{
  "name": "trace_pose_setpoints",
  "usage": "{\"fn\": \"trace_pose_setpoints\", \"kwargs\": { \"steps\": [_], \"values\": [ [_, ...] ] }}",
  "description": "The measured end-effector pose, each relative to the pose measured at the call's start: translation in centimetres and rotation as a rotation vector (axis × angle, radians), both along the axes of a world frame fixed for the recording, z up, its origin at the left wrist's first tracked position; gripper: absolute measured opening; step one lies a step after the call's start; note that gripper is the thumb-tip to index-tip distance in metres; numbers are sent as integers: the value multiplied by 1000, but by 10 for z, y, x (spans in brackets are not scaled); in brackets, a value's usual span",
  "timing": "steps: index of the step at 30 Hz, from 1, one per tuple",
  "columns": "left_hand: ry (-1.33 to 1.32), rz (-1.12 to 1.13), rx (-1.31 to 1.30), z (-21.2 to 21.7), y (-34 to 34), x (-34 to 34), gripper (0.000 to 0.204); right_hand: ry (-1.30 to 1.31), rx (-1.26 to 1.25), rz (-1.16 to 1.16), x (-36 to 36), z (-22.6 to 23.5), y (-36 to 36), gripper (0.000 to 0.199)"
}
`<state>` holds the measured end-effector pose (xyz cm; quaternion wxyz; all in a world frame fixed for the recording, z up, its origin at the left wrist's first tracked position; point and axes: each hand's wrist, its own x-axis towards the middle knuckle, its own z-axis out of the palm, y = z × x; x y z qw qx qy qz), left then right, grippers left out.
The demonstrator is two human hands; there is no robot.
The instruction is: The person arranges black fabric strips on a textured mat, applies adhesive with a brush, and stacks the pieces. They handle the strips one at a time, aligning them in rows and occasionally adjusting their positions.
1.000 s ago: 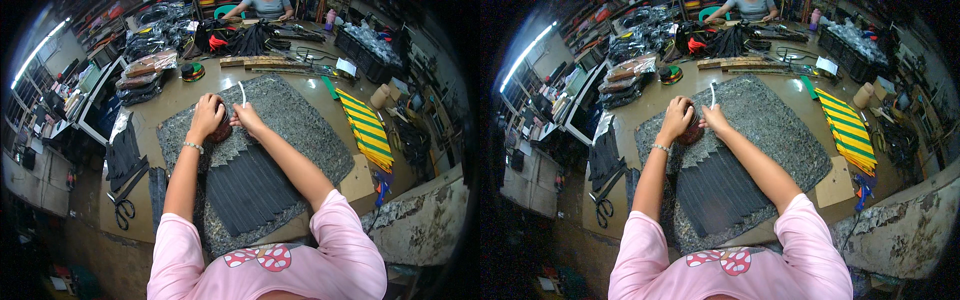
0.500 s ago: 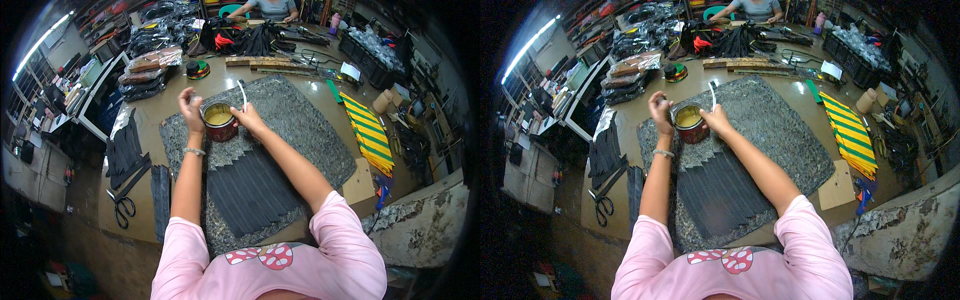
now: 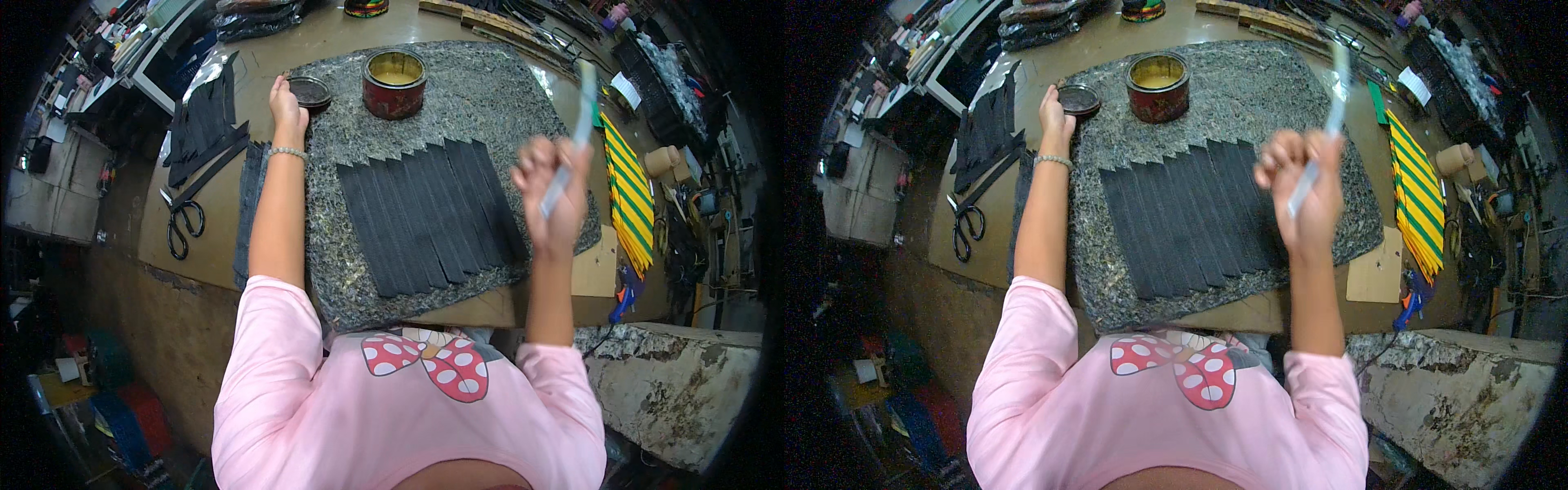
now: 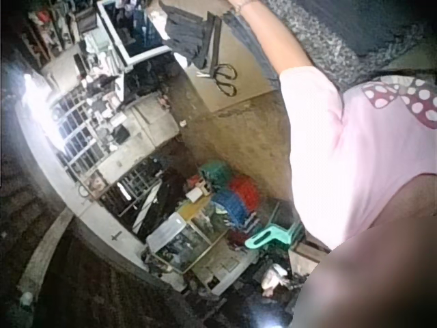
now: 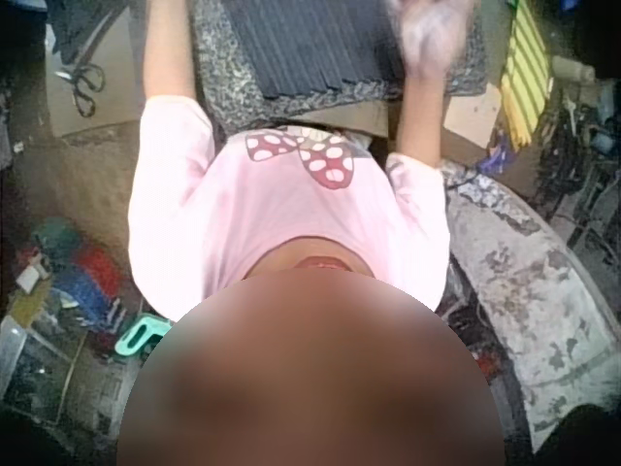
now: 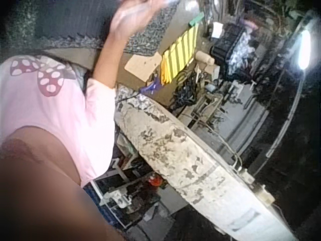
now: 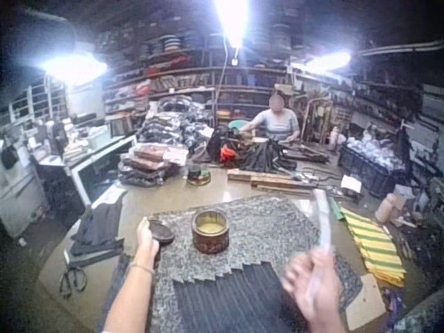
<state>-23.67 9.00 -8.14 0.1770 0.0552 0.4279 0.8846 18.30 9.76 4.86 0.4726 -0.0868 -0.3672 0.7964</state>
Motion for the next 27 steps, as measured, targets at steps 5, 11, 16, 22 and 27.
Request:
{"fn": "trace_pose_setpoints", "kwargs": {
  "steps": [5, 11, 16, 22, 27],
  "values": [
    [657, 202, -639, 12, -20, 22, 50, 453, 242, 383, 77, 43, -80, 24],
    [1132, 206, -671, 39, -49, 74, 50, 898, 461, 1116, 69, 81, -104, 14],
    [1191, 145, -655, 34, -92, 115, 42, 887, 626, 1104, 42, 82, -130, 23],
    [1185, 190, -626, 24, -105, 122, 32, 866, 562, 1089, 36, 75, -133, 14],
    [1138, 139, -690, 18, -106, 117, 31, 818, 569, 1079, 34, 70, -131, 14]
  ]
}}
